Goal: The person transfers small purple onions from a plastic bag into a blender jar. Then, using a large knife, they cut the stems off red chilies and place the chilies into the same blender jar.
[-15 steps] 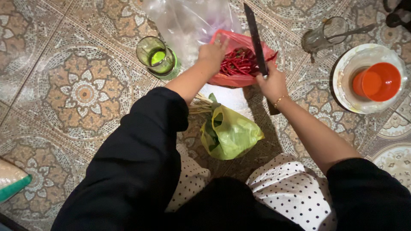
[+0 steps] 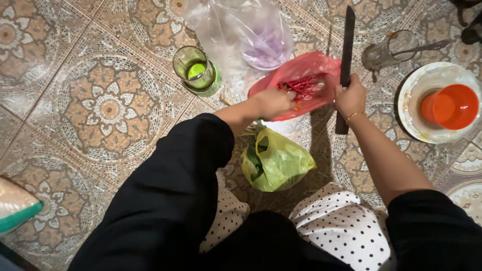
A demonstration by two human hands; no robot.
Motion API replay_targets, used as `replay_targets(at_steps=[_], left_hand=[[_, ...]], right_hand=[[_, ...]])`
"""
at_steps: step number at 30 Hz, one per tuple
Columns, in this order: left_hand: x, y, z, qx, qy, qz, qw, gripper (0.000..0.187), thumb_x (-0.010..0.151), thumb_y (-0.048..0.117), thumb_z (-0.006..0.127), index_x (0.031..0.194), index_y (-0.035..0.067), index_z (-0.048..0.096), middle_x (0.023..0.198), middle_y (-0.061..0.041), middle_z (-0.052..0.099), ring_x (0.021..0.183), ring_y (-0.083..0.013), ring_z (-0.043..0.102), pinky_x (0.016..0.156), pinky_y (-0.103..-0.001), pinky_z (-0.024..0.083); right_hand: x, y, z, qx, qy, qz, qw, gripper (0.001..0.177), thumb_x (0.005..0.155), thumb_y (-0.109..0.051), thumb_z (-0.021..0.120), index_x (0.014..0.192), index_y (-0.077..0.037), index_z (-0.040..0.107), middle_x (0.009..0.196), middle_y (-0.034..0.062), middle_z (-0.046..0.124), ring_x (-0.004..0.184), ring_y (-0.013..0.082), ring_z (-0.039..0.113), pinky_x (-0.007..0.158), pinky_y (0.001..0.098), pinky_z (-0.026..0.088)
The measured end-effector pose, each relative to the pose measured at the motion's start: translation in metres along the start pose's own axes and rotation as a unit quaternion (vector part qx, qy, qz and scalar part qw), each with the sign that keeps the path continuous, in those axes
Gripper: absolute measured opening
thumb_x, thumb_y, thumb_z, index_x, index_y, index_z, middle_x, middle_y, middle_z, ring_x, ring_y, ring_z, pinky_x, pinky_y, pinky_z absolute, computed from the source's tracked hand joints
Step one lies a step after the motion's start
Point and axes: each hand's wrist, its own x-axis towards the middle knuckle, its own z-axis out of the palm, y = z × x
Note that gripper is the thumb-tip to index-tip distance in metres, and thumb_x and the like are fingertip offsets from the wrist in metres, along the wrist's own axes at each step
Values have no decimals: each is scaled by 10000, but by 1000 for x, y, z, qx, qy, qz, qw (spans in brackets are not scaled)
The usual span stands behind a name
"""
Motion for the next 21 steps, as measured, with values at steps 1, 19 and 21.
replay_targets(at_steps=[1, 19, 21], left_hand=[[0, -4, -4, 46, 38, -22, 998, 198, 857, 97, 615, 1018, 53, 723, 1072, -185, 664, 974, -376, 658, 840, -487, 520], [7, -102, -51, 113, 345, -404, 840, 826, 807, 90, 679, 1548, 76, 313, 1288, -234, 463, 1188, -466, 583, 1067, -601, 395], [-9, -116, -51, 3, 372, -452, 811, 968, 676, 28, 681, 1534, 22, 233, 1584, -342, 249, 1221, -480, 564, 985, -534, 463]], right_hand=[[0, 0, 1, -24, 12, -57, 998, 229, 916, -134, 653, 1064, 14, 562, 853, 254, 687, 792, 431, 725, 690, 511, 571], [29, 92, 57, -139, 7, -235, 962, 381, 942, -157, 722, 1244, -16, 538, 1069, 275, 640, 1014, 496, 610, 885, 564, 500], [35, 104, 68, -135, -22, -236, 962, 469, 947, -202, 738, 1243, 19, 449, 1050, 264, 625, 1014, 493, 598, 905, 576, 486]])
